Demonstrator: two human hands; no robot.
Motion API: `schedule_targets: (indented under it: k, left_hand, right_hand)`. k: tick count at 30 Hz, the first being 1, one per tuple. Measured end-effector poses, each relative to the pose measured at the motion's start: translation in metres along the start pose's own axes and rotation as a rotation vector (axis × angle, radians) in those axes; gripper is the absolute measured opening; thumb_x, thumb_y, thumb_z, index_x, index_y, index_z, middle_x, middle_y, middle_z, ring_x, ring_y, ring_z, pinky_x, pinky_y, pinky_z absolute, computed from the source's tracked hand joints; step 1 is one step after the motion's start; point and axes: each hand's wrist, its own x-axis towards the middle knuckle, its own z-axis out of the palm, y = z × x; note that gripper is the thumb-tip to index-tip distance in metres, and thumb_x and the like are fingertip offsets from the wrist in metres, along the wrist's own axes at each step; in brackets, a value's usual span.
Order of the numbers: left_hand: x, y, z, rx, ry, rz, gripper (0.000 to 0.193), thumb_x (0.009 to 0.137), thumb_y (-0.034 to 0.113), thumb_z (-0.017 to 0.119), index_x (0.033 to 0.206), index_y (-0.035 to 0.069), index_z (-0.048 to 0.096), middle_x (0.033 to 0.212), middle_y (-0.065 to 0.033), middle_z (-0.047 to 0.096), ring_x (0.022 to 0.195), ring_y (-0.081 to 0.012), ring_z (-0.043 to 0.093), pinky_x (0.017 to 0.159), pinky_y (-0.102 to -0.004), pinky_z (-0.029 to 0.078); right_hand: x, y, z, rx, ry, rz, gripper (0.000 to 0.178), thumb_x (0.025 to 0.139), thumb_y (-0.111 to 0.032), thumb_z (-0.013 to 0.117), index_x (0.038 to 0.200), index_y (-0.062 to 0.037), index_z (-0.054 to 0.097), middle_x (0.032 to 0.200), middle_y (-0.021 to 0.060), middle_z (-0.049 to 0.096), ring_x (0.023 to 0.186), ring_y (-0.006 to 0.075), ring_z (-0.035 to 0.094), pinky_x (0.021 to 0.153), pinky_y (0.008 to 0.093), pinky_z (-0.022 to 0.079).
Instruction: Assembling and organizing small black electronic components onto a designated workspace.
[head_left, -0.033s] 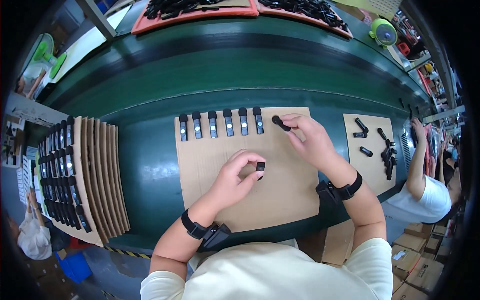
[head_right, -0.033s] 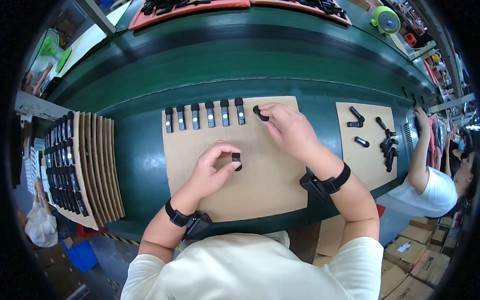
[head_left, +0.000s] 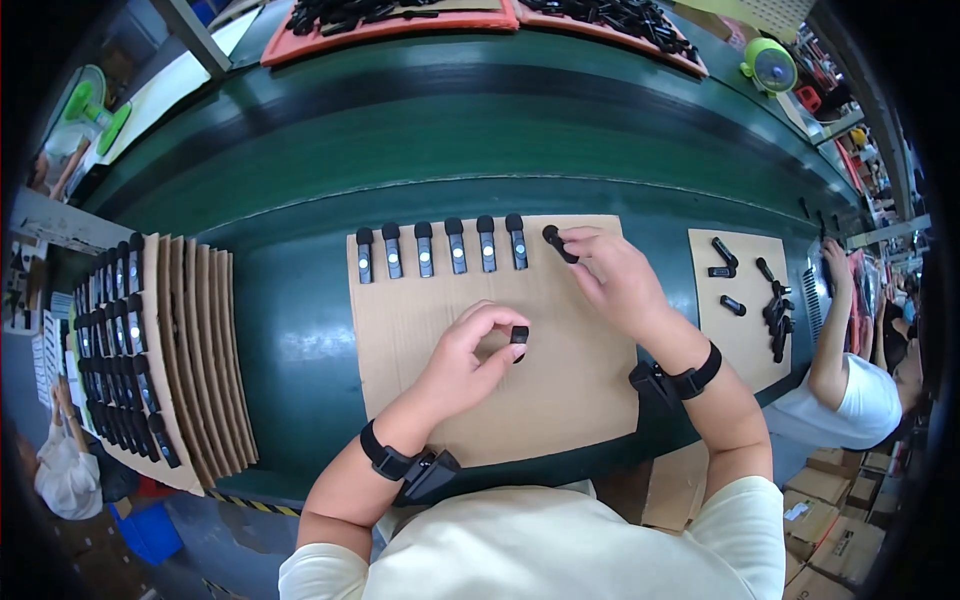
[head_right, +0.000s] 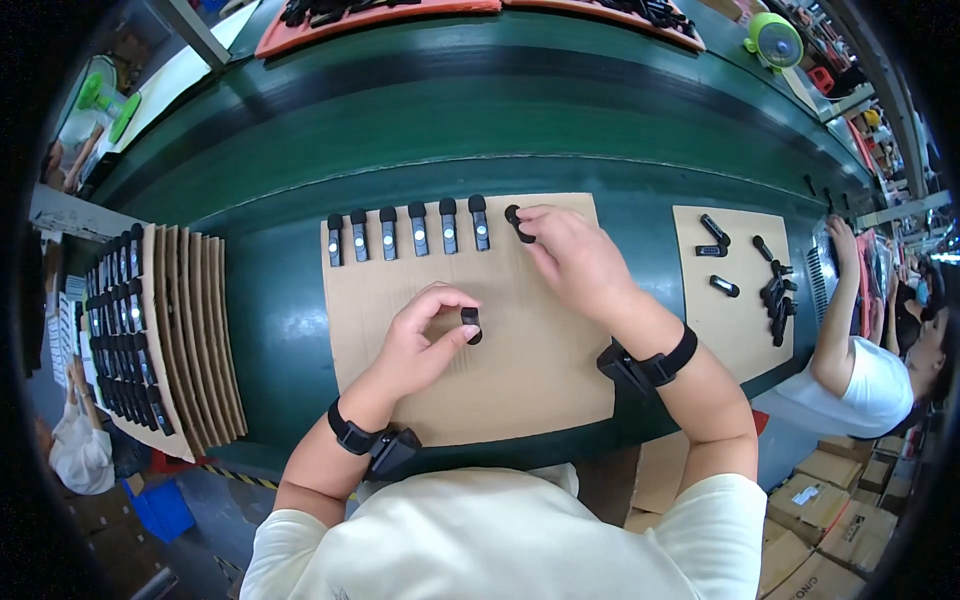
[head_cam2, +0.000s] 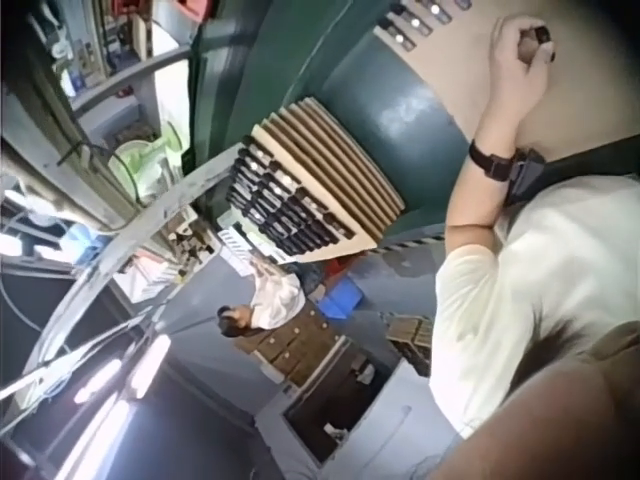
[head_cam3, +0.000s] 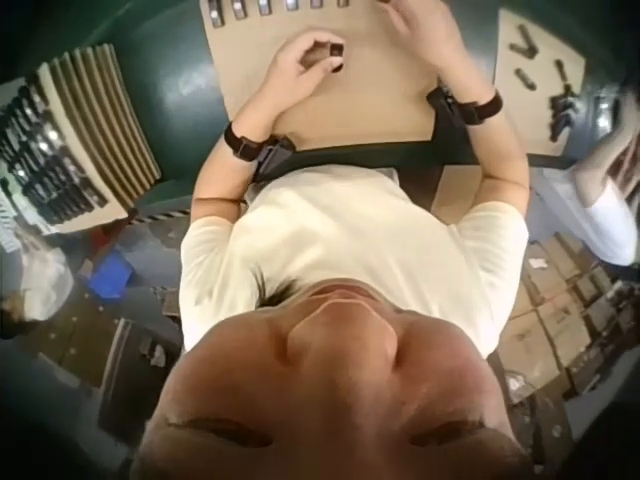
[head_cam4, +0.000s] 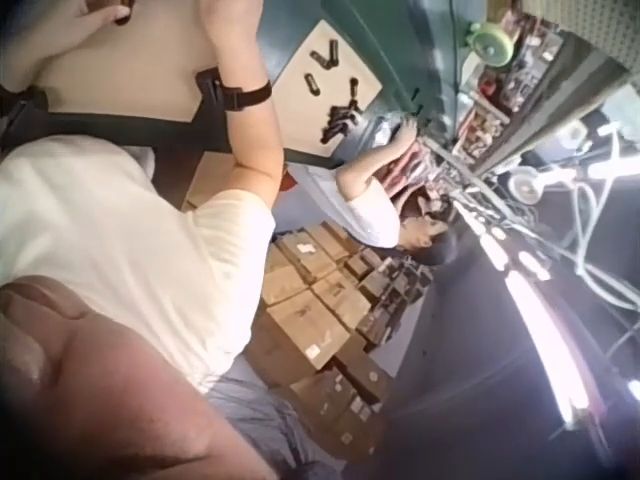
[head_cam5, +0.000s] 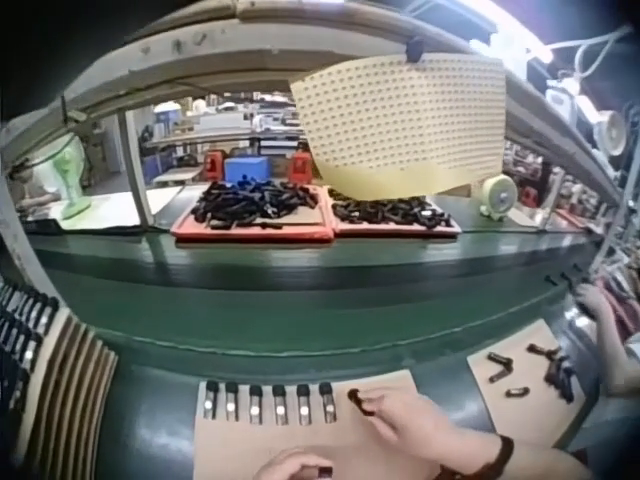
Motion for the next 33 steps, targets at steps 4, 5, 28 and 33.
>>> schedule_targets:
  k: [4,5,28,33]
  left_hand:
    - [0.000,-0.008,-0.001,-0.058,-0.035,-0.091,0.027,0.082,-0.007,0.066,0.107,0.002,0.061,0.105,-0.0095,0.059,0.097,-0.0207,0.060,0.088,-0.0305,0.048]
    - [-0.001,-0.007,-0.001,-0.058,-0.046,-0.102,0.027,0.082,-0.007,0.065,0.106,0.002,0.060,0.105,-0.0094,0.059,0.098,-0.0205,0.059,0.088,-0.0303,0.048]
    - [0.003,-0.006,0.006,0.323,-0.065,0.269,0.028,0.069,0.000,0.075,0.094,0.008,0.066,0.104,-0.0089,0.058,0.100,-0.0284,0.056,0.086,-0.0375,0.047]
    - [0.000,-0.005,0.009,0.545,-0.097,0.127,0.034,0.070,0.003,0.075,0.102,0.008,0.063,0.108,-0.0079,0.055,0.106,-0.0293,0.053,0.090,-0.0410,0.045]
  right_hand:
    - [0.000,0.014,0.012,-0.175,-0.045,-0.151,0.022,0.078,0.002,0.067,0.099,-0.0032,0.061,0.112,0.0111,0.063,0.096,0.0317,0.063,0.078,0.0378,0.053]
    - [-0.001,0.011,0.012,-0.187,-0.083,-0.167,0.022,0.078,0.002,0.067,0.098,-0.0036,0.061,0.113,0.0110,0.062,0.097,0.0322,0.063,0.078,0.0383,0.053]
    - [-0.025,-0.013,0.019,1.015,-0.378,0.616,0.020,0.091,-0.003,0.064,0.111,-0.0016,0.059,0.098,0.0026,0.062,0.087,0.0085,0.060,0.076,0.0246,0.051]
    - [-0.001,0.028,-0.009,0.533,-0.267,0.516,0.020,0.090,-0.002,0.065,0.110,-0.0008,0.059,0.093,-0.0002,0.060,0.082,0.0062,0.058,0.076,0.0214,0.049]
